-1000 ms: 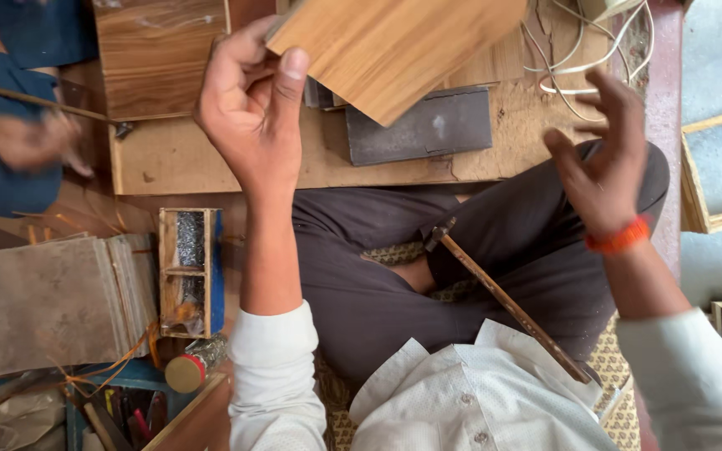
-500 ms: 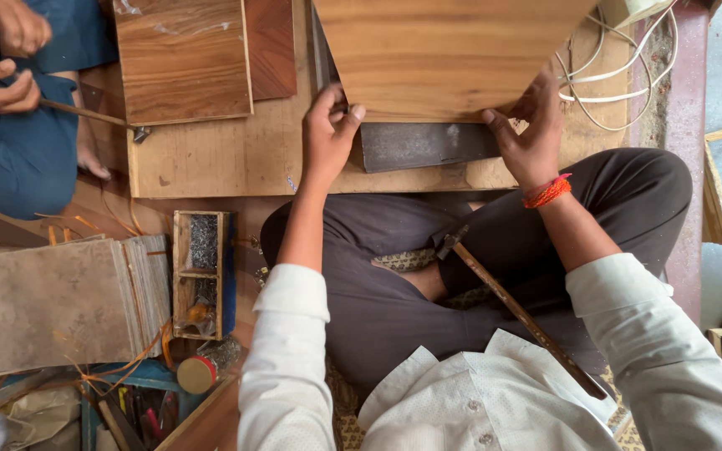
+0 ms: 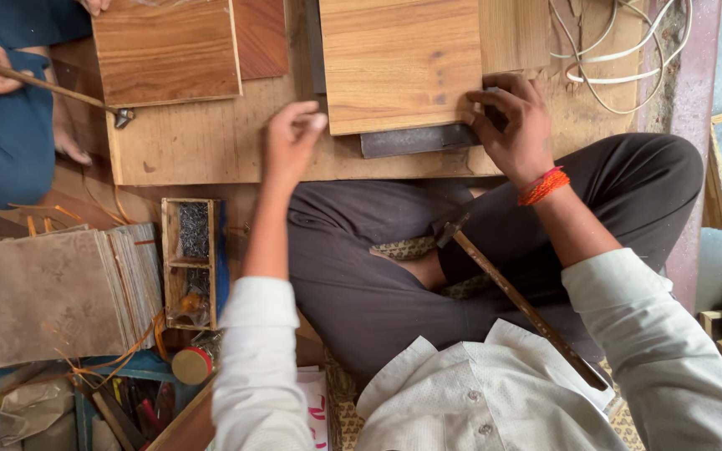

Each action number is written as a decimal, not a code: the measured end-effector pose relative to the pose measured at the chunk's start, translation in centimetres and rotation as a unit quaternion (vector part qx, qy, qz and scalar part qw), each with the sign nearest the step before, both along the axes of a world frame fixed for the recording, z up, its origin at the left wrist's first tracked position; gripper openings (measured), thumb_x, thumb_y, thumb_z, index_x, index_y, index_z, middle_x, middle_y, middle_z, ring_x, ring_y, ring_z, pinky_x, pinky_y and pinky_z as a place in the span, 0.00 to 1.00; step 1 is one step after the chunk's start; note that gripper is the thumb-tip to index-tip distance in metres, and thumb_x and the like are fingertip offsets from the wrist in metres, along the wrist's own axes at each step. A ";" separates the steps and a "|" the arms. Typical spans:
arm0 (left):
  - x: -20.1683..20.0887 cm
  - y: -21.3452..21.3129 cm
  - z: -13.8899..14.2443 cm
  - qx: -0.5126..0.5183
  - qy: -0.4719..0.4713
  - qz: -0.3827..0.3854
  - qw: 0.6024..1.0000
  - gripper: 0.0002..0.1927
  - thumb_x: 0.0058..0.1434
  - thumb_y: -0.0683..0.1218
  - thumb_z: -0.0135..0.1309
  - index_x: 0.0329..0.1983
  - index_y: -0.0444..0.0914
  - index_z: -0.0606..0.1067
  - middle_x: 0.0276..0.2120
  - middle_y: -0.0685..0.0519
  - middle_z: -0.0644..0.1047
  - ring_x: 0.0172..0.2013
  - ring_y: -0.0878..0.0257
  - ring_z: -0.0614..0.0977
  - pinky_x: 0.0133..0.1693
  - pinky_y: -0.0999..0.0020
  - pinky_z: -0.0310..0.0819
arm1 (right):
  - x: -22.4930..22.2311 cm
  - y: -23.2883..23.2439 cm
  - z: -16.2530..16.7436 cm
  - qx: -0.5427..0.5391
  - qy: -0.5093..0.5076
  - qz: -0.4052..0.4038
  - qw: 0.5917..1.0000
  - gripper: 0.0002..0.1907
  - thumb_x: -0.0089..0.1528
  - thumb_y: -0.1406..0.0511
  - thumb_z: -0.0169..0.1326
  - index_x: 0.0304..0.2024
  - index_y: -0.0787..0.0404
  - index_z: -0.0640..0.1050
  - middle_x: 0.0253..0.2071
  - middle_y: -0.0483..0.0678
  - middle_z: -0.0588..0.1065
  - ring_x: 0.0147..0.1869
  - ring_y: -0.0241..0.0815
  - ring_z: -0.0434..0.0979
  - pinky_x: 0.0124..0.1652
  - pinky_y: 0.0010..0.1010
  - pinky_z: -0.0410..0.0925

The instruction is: The person sits on the floor and assembles small wooden frames by attaching rectangular wooden panels to a frame structure. They use a hammer to drive nails into the wood, repeatedly picking up nails from a container and positioning the panels before hammering them into place.

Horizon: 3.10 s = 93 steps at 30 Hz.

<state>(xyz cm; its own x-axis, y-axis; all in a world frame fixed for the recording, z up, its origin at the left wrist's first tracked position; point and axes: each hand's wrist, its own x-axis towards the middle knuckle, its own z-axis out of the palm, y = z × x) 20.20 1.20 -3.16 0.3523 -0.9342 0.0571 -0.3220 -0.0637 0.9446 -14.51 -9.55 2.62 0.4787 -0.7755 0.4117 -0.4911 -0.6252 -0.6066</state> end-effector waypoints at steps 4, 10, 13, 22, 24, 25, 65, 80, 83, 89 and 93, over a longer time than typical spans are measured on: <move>6.7 8.1 1.0 -0.011 -0.092 0.086 0.992 0.11 0.68 0.44 0.60 0.50 0.34 0.77 0.42 0.50 0.82 0.44 0.60 0.85 0.48 0.66 0.79 | -0.6 -0.6 0.6 0.033 0.065 0.015 0.997 0.17 0.58 0.66 0.71 0.49 0.60 0.84 0.41 0.48 0.76 0.46 0.47 0.75 0.45 0.36 0.70; 13.6 21.0 -0.5 0.337 -0.341 0.176 0.860 0.07 0.64 0.44 0.60 0.45 0.45 0.83 0.42 0.50 0.85 0.40 0.51 0.86 0.44 0.56 0.78 | -0.8 -1.6 0.6 0.091 0.059 0.051 0.993 0.19 0.56 0.66 0.72 0.49 0.61 0.83 0.38 0.47 0.74 0.40 0.42 0.74 0.42 0.34 0.71; 14.4 23.0 -2.7 0.344 -0.332 0.099 0.873 0.14 0.58 0.42 0.62 0.49 0.42 0.80 0.41 0.50 0.84 0.38 0.52 0.85 0.41 0.57 0.78 | -0.7 -1.6 0.5 0.095 0.060 0.050 0.992 0.18 0.56 0.66 0.72 0.49 0.60 0.84 0.38 0.47 0.74 0.40 0.42 0.74 0.41 0.33 0.70; 14.5 24.5 -5.1 0.247 -0.260 0.123 0.925 0.06 0.62 0.34 0.60 0.41 0.34 0.78 0.39 0.47 0.83 0.39 0.59 0.85 0.42 0.64 0.79 | -0.5 -1.2 -0.4 0.042 0.090 0.035 0.994 0.17 0.59 0.65 0.72 0.49 0.59 0.85 0.39 0.46 0.75 0.45 0.46 0.73 0.45 0.36 0.69; 14.3 25.0 -5.1 0.228 -0.253 0.136 0.930 0.05 0.63 0.35 0.61 0.40 0.33 0.77 0.39 0.47 0.83 0.40 0.60 0.85 0.43 0.65 0.79 | -0.5 -1.2 -0.5 0.025 0.093 0.034 0.995 0.17 0.59 0.65 0.72 0.50 0.58 0.85 0.40 0.46 0.75 0.46 0.47 0.73 0.47 0.36 0.70; 14.1 25.1 -5.0 0.220 -0.263 0.133 0.930 0.05 0.62 0.34 0.61 0.40 0.33 0.77 0.39 0.46 0.83 0.39 0.59 0.85 0.43 0.65 0.79 | -0.5 -1.2 -0.5 0.016 0.093 0.034 0.995 0.17 0.59 0.64 0.72 0.50 0.58 0.85 0.40 0.46 0.75 0.47 0.47 0.73 0.47 0.36 0.70; -17.2 -11.1 1.8 -0.060 -0.244 -0.158 0.955 0.09 0.59 0.45 0.69 0.35 0.44 0.78 0.66 0.54 0.65 0.73 0.48 0.56 0.73 0.39 0.38 | -11.1 13.6 7.5 0.404 0.003 0.032 0.914 0.38 0.54 0.72 0.58 0.67 0.56 0.65 0.36 0.51 0.78 0.41 0.45 0.82 0.43 0.34 0.76; -17.5 -11.3 1.8 -0.034 -0.256 -0.153 0.954 0.11 0.56 0.47 0.70 0.34 0.43 0.78 0.64 0.52 0.66 0.70 0.52 0.61 0.73 0.37 0.34 | -10.1 10.6 4.7 0.139 0.143 -0.029 0.980 0.34 0.65 0.68 0.59 0.73 0.60 0.65 0.29 0.55 0.77 0.26 0.54 0.76 0.28 0.41 0.67; -17.4 -11.1 1.8 -0.033 -0.227 -0.167 0.959 0.09 0.60 0.45 0.69 0.36 0.42 0.77 0.65 0.51 0.65 0.72 0.51 0.59 0.75 0.39 0.35 | -9.9 10.6 4.5 0.109 0.074 -0.037 0.991 0.33 0.67 0.69 0.58 0.73 0.61 0.64 0.38 0.56 0.78 0.28 0.52 0.77 0.30 0.39 0.68; -17.6 -11.3 1.4 -0.065 -0.267 -0.161 0.948 0.09 0.57 0.44 0.68 0.32 0.44 0.77 0.67 0.52 0.64 0.73 0.47 0.54 0.73 0.39 0.33 | -10.6 10.6 5.1 0.072 0.117 -0.034 0.990 0.34 0.64 0.72 0.60 0.72 0.63 0.66 0.36 0.54 0.80 0.27 0.54 0.77 0.28 0.39 0.68; -16.9 -11.3 1.2 -0.023 -0.257 -0.186 0.948 0.11 0.63 0.40 0.63 0.45 0.46 0.76 0.70 0.52 0.62 0.75 0.49 0.54 0.75 0.38 0.31 | -10.5 10.9 4.8 -0.038 -0.012 -0.041 0.998 0.32 0.66 0.74 0.58 0.72 0.62 0.64 0.36 0.52 0.77 0.28 0.48 0.76 0.29 0.35 0.69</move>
<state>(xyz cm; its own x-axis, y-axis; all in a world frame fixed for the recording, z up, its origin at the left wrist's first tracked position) 3.31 -10.09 -1.98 -0.0872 -0.9807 0.1749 -0.7324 0.1821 0.6561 -25.06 1.39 7.38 0.4037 -0.7784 0.4807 -0.5294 -0.6273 -0.5711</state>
